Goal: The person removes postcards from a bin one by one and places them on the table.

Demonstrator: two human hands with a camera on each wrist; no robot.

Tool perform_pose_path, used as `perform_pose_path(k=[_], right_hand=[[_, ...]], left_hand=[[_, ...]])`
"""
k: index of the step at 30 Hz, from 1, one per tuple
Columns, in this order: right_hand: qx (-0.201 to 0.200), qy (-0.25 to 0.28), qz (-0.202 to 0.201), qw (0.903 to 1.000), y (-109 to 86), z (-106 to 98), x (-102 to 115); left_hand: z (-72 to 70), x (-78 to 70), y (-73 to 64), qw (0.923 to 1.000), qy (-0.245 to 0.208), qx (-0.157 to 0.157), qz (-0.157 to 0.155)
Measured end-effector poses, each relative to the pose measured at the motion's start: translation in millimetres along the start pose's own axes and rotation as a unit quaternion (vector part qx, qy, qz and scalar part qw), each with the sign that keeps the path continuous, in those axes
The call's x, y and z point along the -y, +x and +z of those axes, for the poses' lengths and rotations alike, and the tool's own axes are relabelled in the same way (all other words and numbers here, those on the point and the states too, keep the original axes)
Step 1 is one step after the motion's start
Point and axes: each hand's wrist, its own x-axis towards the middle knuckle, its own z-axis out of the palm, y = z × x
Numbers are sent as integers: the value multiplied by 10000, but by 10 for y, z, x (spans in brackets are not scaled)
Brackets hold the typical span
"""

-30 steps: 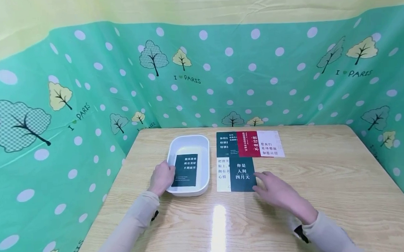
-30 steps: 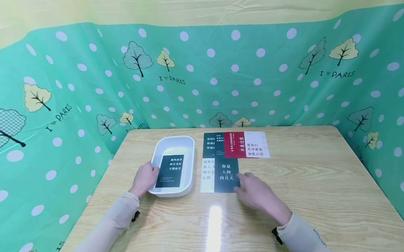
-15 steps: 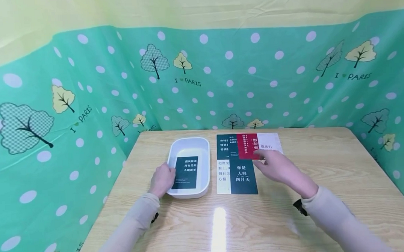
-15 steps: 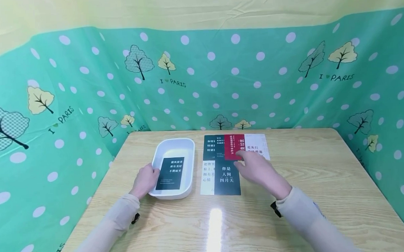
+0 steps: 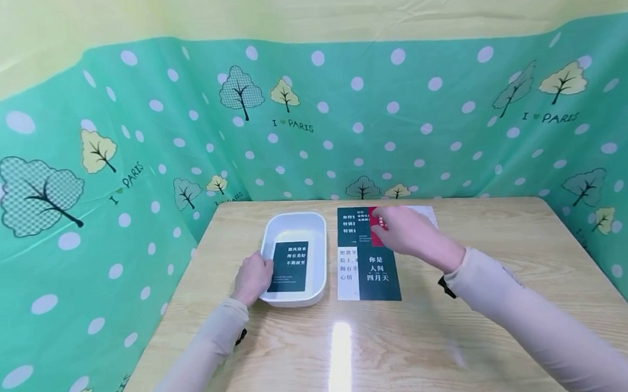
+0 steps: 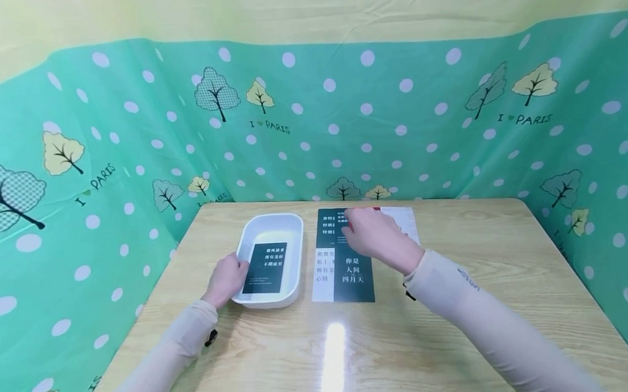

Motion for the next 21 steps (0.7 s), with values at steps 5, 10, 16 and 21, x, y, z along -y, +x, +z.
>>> perform_pose_path(k=[5, 10, 16, 21], right_hand=[[372, 86, -43, 9993, 220, 52, 119], [719, 133, 104, 9973, 497, 185, 263], [1211, 734, -100, 9899, 872, 333, 463], [1705, 1836, 310, 9676, 1066, 507, 618]], left_hand=[[16, 12, -7, 10000, 1, 76, -63], [14, 8, 9, 9999, 113, 67, -27], [-27, -12, 39, 9994, 188, -79, 288], [-47, 4, 49, 9993, 210, -68, 289]])
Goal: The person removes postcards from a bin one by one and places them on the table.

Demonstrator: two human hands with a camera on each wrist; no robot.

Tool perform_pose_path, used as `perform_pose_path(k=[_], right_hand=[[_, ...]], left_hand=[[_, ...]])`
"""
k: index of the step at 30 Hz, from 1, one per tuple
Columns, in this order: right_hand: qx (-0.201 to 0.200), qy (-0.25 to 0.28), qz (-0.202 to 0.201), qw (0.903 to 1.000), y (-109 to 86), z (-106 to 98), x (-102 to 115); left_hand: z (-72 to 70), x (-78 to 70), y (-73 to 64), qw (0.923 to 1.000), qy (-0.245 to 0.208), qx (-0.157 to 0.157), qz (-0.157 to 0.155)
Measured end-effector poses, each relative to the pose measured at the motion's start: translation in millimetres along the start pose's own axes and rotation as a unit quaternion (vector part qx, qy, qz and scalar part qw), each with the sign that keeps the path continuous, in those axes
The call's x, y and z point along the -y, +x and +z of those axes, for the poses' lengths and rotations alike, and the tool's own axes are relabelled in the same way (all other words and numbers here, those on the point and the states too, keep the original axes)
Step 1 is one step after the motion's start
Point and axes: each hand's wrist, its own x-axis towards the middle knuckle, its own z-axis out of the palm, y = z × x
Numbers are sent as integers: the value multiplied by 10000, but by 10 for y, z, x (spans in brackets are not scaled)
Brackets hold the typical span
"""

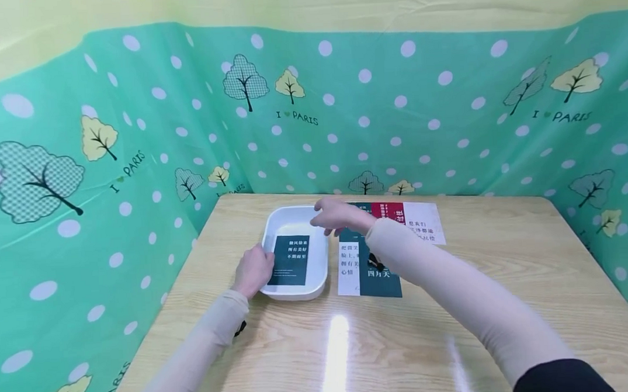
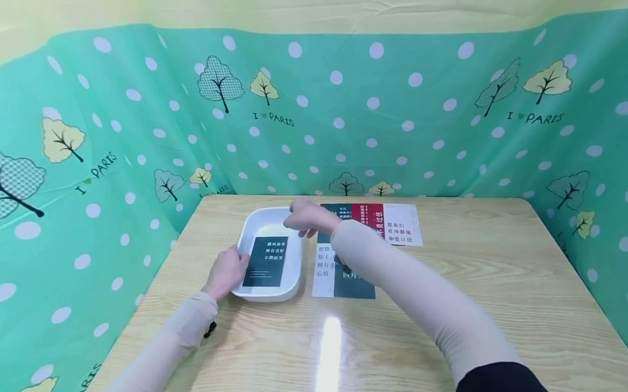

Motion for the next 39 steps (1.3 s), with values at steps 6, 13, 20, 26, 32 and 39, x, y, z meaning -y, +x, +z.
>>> perform_pose_path(k=[6, 13, 20, 26, 32, 39], right_hand=[[221, 1184, 292, 9923, 188, 238, 61], [1107, 1403, 911, 9797, 326, 484, 13], [1179, 1610, 1054, 9742, 337, 605, -35], [892, 2157, 1017, 9671, 328, 652, -47], [609, 3065, 1209, 9422, 397, 672, -96], [430, 3621, 1485, 9192, 417, 679, -104]], left_hand=[[-26, -16, 9, 10000, 5, -11, 9], [7, 7, -1, 10000, -46, 36, 21], [6, 5, 0, 10000, -16, 46, 62], [4, -3, 1, 10000, -20, 98, 5], [5, 8, 11, 9998, -103, 151, -51], [3, 21, 28, 9997, -147, 177, -17]])
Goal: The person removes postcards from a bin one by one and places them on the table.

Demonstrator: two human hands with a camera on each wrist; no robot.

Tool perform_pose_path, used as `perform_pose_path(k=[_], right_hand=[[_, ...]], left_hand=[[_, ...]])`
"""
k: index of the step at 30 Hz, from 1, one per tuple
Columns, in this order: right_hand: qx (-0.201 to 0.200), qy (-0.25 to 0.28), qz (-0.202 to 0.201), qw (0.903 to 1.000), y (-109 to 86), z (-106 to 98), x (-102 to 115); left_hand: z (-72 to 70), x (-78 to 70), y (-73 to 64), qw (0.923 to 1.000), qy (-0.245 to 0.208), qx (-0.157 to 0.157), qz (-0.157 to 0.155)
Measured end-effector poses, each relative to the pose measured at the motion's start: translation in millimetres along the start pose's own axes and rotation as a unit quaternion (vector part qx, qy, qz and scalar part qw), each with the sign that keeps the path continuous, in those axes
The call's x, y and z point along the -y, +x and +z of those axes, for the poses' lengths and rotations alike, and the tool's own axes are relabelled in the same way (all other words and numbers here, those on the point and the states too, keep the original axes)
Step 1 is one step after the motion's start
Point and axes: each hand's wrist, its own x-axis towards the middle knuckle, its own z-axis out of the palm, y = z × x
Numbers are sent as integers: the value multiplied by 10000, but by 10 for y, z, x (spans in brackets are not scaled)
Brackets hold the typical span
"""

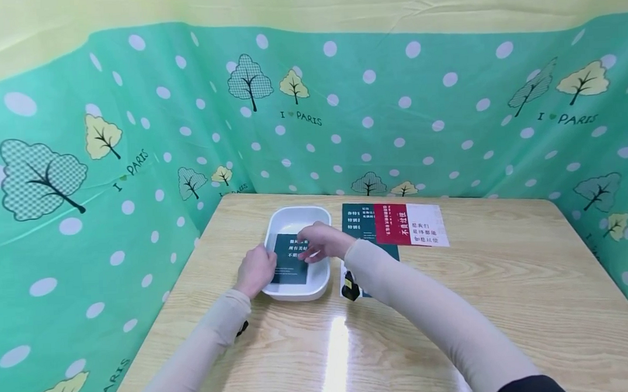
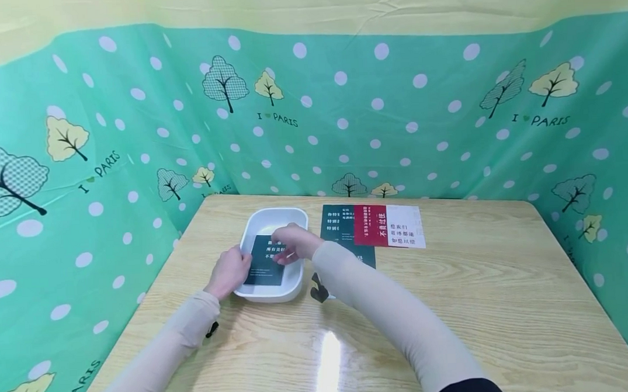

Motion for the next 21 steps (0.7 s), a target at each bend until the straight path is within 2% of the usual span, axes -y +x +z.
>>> perform_pose_path(k=[13, 18, 21], right_hand=[[-11, -91, -34, 10000, -37, 42, -45], [-121, -419, -210, 9988, -41, 91, -86], [-143, -374, -197, 9990, -52, 120, -83]], left_hand=[[11, 10, 11, 9999, 83, -86, 57], [12, 6, 15, 10000, 49, 22, -11], [6, -4, 14, 10000, 3, 59, -46]])
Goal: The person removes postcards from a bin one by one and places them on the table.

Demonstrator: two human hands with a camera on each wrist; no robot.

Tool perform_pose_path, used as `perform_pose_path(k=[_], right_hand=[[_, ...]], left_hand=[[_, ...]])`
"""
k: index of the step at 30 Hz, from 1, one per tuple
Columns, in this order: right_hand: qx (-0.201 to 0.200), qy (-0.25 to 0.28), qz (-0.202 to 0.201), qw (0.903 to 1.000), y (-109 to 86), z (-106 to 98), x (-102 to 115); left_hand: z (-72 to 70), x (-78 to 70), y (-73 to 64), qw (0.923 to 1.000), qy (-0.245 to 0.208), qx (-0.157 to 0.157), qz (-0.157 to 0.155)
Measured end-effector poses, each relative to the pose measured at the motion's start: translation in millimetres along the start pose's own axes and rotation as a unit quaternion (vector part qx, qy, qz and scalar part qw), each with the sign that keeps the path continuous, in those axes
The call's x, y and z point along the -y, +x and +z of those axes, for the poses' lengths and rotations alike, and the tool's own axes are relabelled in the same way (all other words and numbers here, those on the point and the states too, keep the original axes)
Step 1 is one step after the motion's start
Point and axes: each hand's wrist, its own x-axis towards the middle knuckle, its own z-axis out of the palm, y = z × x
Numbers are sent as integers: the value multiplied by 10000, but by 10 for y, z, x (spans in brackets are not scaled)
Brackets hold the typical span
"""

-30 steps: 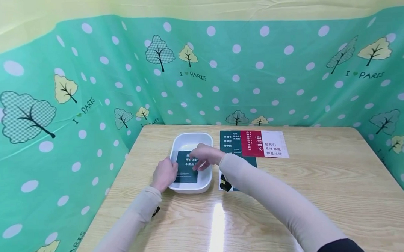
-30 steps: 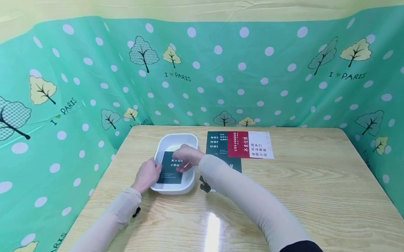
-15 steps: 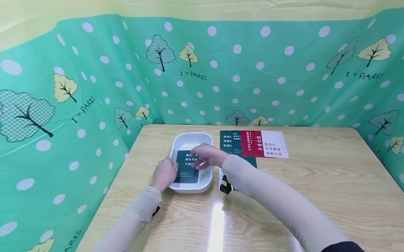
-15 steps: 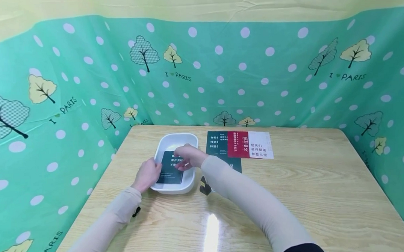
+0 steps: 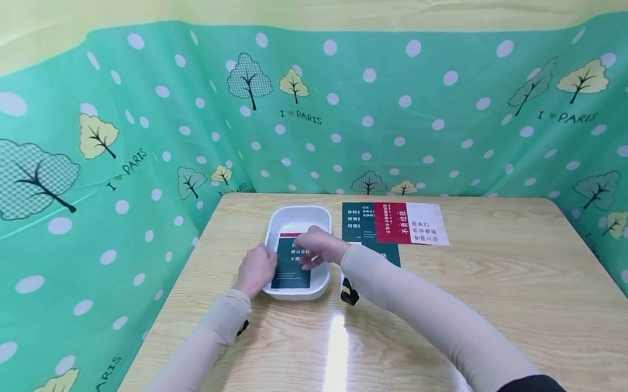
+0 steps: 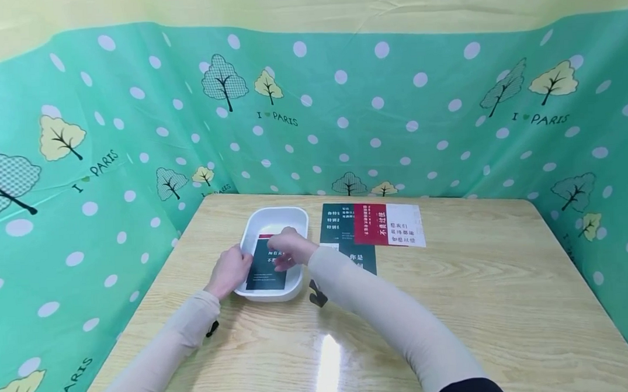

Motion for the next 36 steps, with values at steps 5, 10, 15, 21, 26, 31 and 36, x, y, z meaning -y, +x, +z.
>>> perform_pose_path(k=[5, 10, 15, 21, 26, 31, 36], right_hand=[[17, 500, 215, 9985, 33, 26, 0], [-34, 1064, 389, 9936, 87, 26, -27], [-153, 1086, 190, 9938, 105, 38, -55], [-548, 496, -162, 9971, 76, 79, -68], [-1134, -283, -296, 9927, 77, 165, -108], [-1276, -938, -508, 9861, 109, 165, -120], [-1201, -1537, -720, 9781, 113, 121, -103]], left_hand=[[-4, -3, 4, 9999, 88, -102, 53], [2, 3, 12, 9997, 168, -127, 102], [2, 9, 16, 9998, 134, -110, 74], [-3, -11, 1, 9997, 140, -168, 94], [7, -18, -5, 9999, 72, -96, 30], [5, -23, -7, 9999, 51, -115, -14], [-5, -25, -11, 9998, 87, -183, 34]])
